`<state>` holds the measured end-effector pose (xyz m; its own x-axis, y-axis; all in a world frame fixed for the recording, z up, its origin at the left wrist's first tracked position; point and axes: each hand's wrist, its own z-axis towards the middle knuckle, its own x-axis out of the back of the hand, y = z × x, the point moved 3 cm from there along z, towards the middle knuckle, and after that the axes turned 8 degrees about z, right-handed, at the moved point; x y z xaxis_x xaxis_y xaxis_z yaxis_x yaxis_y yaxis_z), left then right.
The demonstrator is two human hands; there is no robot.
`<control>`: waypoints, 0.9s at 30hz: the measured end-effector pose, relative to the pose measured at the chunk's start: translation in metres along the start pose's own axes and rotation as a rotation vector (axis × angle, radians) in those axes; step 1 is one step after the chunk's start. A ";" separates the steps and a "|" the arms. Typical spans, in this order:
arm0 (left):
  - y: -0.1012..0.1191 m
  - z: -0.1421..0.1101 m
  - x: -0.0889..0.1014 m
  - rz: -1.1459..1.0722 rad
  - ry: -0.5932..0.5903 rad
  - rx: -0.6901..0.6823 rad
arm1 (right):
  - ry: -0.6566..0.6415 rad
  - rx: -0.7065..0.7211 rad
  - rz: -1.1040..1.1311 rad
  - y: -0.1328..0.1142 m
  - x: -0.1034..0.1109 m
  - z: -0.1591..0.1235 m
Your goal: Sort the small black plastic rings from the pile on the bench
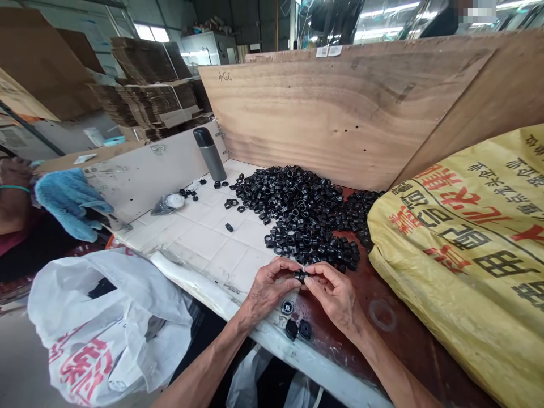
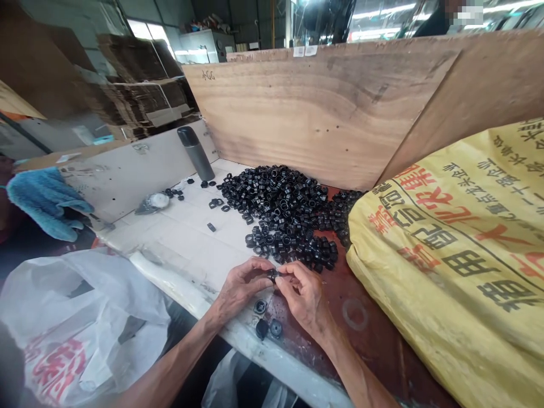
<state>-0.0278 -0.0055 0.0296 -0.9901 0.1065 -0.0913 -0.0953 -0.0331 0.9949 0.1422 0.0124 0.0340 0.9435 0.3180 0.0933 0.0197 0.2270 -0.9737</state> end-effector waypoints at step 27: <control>-0.006 0.002 -0.003 0.068 0.014 -0.003 | -0.085 0.114 -0.440 0.000 0.000 -0.001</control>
<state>-0.0237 -0.0041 0.0240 -0.9956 0.0904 -0.0242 -0.0282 -0.0432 0.9987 0.1423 0.0113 0.0335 0.8230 0.2423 0.5137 0.3708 0.4559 -0.8091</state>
